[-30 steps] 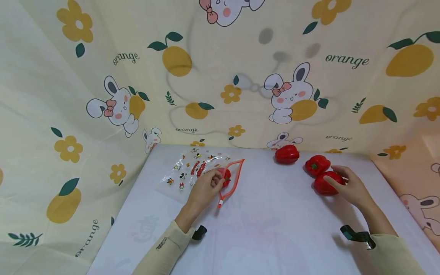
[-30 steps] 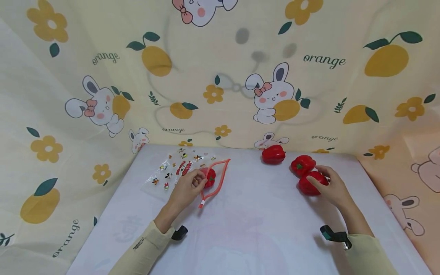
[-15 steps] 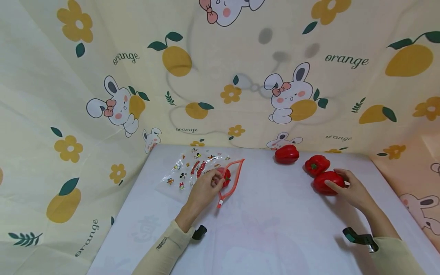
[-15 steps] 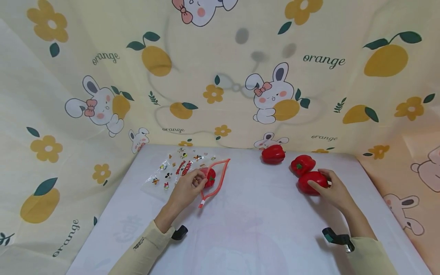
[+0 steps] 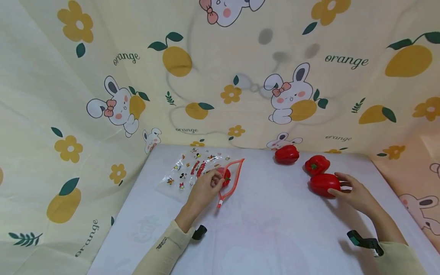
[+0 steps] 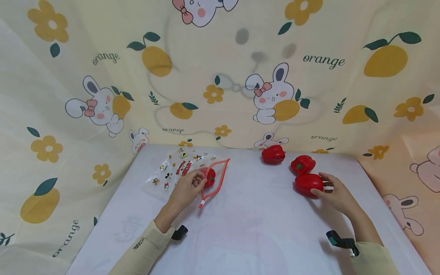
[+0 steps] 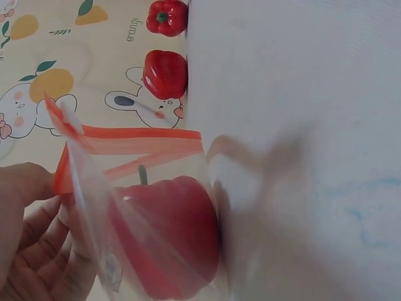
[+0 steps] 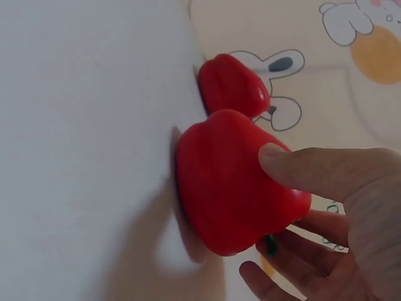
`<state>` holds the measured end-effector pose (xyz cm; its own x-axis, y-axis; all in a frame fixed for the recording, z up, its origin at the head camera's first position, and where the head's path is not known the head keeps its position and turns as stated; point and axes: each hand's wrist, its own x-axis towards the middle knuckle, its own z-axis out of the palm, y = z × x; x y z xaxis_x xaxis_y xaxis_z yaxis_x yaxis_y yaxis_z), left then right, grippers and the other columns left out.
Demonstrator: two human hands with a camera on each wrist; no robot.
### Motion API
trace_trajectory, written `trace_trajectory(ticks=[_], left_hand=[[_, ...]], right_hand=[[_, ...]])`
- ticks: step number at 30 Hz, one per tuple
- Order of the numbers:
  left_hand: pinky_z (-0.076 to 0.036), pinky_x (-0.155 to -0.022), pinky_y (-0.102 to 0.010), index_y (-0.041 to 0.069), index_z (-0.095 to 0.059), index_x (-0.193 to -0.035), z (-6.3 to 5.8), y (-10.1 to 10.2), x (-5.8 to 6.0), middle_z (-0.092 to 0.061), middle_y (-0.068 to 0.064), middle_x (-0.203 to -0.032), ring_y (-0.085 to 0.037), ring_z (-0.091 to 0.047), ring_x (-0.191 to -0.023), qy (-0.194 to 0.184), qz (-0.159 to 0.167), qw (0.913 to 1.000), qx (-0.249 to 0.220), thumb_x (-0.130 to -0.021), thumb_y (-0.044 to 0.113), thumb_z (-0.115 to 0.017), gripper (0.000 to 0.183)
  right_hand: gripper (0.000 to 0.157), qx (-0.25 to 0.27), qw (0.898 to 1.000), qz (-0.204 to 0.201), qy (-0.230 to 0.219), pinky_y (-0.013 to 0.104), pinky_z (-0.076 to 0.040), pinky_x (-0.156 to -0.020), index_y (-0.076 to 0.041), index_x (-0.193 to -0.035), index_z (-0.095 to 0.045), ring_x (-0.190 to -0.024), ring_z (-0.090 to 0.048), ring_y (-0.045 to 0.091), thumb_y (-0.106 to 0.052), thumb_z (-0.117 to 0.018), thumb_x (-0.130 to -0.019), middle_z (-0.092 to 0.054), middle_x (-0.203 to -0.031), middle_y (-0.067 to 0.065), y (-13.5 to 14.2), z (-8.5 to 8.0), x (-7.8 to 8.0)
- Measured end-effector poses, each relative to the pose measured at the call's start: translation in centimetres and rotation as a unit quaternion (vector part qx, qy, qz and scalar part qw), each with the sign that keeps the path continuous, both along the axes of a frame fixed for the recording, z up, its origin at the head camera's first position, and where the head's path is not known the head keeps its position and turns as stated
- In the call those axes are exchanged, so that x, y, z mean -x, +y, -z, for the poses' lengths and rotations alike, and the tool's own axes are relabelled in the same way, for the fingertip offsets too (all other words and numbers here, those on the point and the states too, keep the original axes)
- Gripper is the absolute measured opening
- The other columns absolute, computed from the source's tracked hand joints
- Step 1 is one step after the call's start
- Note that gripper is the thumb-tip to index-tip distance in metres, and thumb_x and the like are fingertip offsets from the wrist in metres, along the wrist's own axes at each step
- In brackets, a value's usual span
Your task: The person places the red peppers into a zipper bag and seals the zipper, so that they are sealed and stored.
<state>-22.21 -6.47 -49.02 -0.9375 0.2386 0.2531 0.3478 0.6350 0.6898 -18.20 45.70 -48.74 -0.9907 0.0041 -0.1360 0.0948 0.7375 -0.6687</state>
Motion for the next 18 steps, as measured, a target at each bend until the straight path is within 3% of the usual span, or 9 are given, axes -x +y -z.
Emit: trace_trajectory(ticks=[6,18], left_hand=[[-0.056,-0.073,-0.023,0.011,-0.071,-0.112,-0.1,-0.1,0.0,-0.070,0.003,-0.094,-0.011,-0.062,-0.082,-0.006,-0.003,0.9999,-0.008,-0.103,0.016,-0.075,0.011],[-0.055,-0.072,-0.024,0.011,-0.072,-0.108,-0.1,-0.2,0.0,-0.069,0.002,-0.095,-0.011,-0.061,-0.082,0.007,-0.005,1.0000,-0.002,-0.102,0.013,-0.075,0.008]], right_hand=[[0.097,-0.004,1.000,0.001,-0.008,0.059,-0.060,-0.093,0.014,-0.161,-0.023,-0.131,-0.042,0.063,-0.041,-0.076,-0.101,-0.032,-0.154,0.043,0.0,0.4,0.0],[0.099,0.024,0.999,0.015,-0.017,0.062,-0.059,-0.093,0.009,-0.160,-0.022,-0.134,-0.042,0.062,-0.048,-0.076,-0.099,-0.037,-0.153,0.042,-1.4,0.9,-0.3]])
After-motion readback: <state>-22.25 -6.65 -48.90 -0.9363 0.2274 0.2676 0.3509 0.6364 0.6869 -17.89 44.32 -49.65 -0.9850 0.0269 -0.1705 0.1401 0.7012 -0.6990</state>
